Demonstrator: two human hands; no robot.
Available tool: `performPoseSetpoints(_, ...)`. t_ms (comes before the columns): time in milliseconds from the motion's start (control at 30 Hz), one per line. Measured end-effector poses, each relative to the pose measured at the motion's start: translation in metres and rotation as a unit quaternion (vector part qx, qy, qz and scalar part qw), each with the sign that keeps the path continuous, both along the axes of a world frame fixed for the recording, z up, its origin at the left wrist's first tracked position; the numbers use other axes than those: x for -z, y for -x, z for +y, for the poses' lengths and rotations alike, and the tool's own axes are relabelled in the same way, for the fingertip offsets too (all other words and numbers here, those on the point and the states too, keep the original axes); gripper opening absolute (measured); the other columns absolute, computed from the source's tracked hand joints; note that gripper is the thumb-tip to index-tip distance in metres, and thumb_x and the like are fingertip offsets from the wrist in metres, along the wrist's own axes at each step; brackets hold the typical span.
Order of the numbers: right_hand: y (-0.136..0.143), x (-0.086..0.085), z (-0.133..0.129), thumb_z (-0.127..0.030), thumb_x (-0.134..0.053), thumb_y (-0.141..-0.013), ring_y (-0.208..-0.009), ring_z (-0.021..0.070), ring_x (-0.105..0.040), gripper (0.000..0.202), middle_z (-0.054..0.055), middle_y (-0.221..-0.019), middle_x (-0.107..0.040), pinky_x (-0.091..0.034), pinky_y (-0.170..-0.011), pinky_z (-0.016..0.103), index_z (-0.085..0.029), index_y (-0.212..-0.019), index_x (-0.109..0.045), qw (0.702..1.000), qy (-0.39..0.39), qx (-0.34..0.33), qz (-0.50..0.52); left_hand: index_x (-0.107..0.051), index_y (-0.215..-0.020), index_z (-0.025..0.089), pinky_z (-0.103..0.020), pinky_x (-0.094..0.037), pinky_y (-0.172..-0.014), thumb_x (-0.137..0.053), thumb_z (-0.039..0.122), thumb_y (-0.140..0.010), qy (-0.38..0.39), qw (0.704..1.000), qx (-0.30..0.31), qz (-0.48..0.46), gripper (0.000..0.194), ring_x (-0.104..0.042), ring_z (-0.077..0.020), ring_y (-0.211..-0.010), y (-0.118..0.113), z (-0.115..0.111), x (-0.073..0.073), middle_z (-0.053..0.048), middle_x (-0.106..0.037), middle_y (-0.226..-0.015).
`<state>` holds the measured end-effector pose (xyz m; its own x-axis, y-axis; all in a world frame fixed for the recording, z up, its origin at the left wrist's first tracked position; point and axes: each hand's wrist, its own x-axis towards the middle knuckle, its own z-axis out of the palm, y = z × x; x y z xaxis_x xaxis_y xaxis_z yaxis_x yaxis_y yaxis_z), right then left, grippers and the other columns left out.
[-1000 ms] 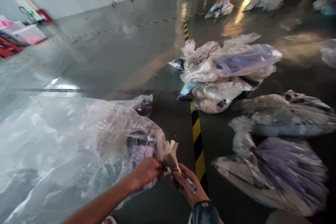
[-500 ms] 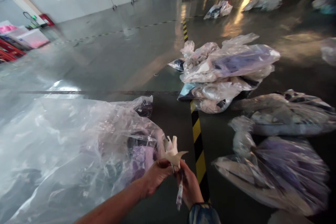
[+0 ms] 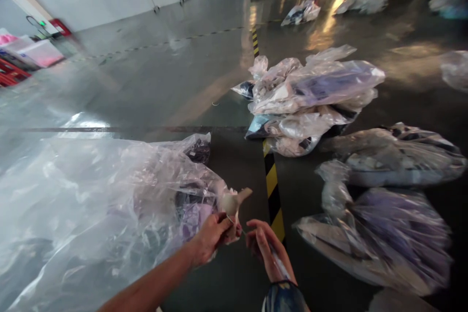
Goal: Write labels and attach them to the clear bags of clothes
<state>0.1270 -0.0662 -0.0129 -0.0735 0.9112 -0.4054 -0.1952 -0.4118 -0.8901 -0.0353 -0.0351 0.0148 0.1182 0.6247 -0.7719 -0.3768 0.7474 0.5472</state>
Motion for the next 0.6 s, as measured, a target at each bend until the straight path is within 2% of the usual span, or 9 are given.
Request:
performPoseSetpoints(67, -0.005, -0.002, 0.003, -0.06, -0.06, -0.087, -0.05, 0.0099, -0.044, 0.043, 0.0, -0.064, -0.054, -0.036, -0.047, 0.021, -0.018, -0.082, -0.066, 0.999, -0.043, -0.014, -0.011, -0.063, -0.086, 0.01, -0.025, -0.049, -0.068, -0.091, 0.048, -0.055, -0.008, 0.998, 0.044, 0.032, 0.056, -0.061, -0.0106, -0.065, 0.001, 0.003, -0.003, -0.003, -0.067, -0.075)
performPoseSetpoints(133, -0.007, 0.0, 0.006, -0.054, -0.064, -0.085, -0.054, 0.0111, -0.049, 0.04, 0.001, -0.066, -0.055, -0.04, -0.052, 0.022, -0.017, -0.072, -0.066, 0.995, -0.07, -0.057, -0.043, -0.063, -0.087, 0.01, -0.024, -0.049, -0.068, -0.092, 0.049, -0.051, -0.007, 0.996, 0.075, 0.048, 0.061, -0.062, -0.011, -0.066, 0.003, 0.004, -0.006, -0.002, -0.068, -0.076)
performPoseSetpoints(200, -0.007, 0.006, 0.006, -0.047, -0.061, -0.085, -0.065, 0.0152, -0.057, 0.035, 0.005, -0.072, -0.061, -0.046, -0.062, 0.024, -0.016, -0.074, -0.071, 0.993, -0.06, -0.079, -0.068, -0.064, -0.088, 0.011, -0.023, -0.048, -0.066, -0.092, 0.052, -0.05, -0.01, 0.992, 0.103, 0.067, 0.063, -0.062, -0.0116, -0.067, 0.008, 0.003, -0.004, -0.002, -0.068, -0.076)
performPoseSetpoints(300, -0.009, 0.02, 0.006, -0.037, -0.058, -0.083, -0.073, 0.0189, -0.06, 0.026, 0.006, -0.079, -0.066, -0.045, -0.064, 0.026, -0.021, -0.087, -0.077, 0.986, -0.061, -0.069, -0.141, -0.066, -0.091, 0.011, -0.02, -0.046, -0.066, -0.089, 0.056, -0.057, -0.019, 0.987, 0.144, 0.067, 0.061, -0.06, -0.0097, -0.068, 0.016, 0.002, 0.009, -0.003, -0.07, -0.08)
performPoseSetpoints(367, -0.012, 0.029, 0.006, -0.029, -0.064, -0.075, -0.079, 0.021, -0.059, 0.025, 0.004, -0.083, -0.069, -0.04, -0.064, 0.026, -0.032, -0.093, -0.08, 0.959, -0.101, -0.104, -0.244, -0.067, -0.09, 0.011, -0.02, -0.046, -0.065, -0.088, 0.059, -0.055, -0.017, 0.986, 0.145, 0.076, 0.063, -0.058, -0.0092, -0.066, 0.018, 0.002, 0.022, -0.003, -0.07, -0.079)
performPoseSetpoints(433, -0.013, 0.037, 0.005, -0.023, -0.066, -0.068, -0.082, 0.0221, -0.059, 0.04, 0.002, -0.086, -0.07, -0.035, -0.063, 0.027, -0.044, -0.1, -0.077, 0.914, -0.12, -0.138, -0.362, -0.069, -0.085, 0.012, -0.019, -0.045, -0.063, -0.088, 0.064, -0.05, -0.022, 0.986, 0.144, 0.086, 0.066, -0.058, -0.0101, -0.065, 0.017, 0.004, 0.032, -0.003, -0.069, -0.075)
performPoseSetpoints(500, -0.01, 0.044, 0.006, -0.025, -0.067, -0.065, -0.078, 0.0227, -0.06, 0.05, 0.002, -0.085, -0.07, -0.031, -0.059, 0.028, -0.049, -0.108, -0.073, 0.874, -0.103, -0.152, -0.45, -0.069, -0.082, 0.013, -0.02, -0.044, -0.059, -0.086, 0.069, -0.049, -0.045, 0.982, 0.154, 0.104, 0.066, -0.056, -0.0111, -0.062, 0.013, 0.006, 0.037, -0.003, -0.068, -0.071)
performPoseSetpoints(567, -0.006, 0.049, 0.009, -0.029, -0.069, -0.064, -0.072, 0.0235, -0.059, 0.046, 0.003, -0.077, -0.068, -0.028, -0.058, 0.029, -0.047, -0.106, -0.075, 0.866, -0.069, -0.162, -0.469, -0.07, -0.078, 0.014, -0.021, -0.041, -0.055, -0.081, 0.074, -0.051, -0.08, 0.973, 0.17, 0.137, 0.067, -0.054, -0.0118, -0.059, 0.008, 0.009, 0.038, -0.003, -0.067, -0.067)
performPoseSetpoints(600, -0.004, 0.051, 0.01, -0.031, -0.071, -0.063, -0.07, 0.0238, -0.058, 0.04, 0.003, -0.072, -0.067, -0.028, -0.059, 0.03, -0.044, -0.101, -0.077, 0.882, -0.053, -0.161, -0.44, -0.07, -0.076, 0.015, -0.022, -0.041, -0.055, -0.079, 0.076, -0.052, -0.1, 0.966, 0.178, 0.156, 0.067, -0.054, -0.0124, -0.058, 0.006, 0.011, 0.036, -0.003, -0.067, -0.066)
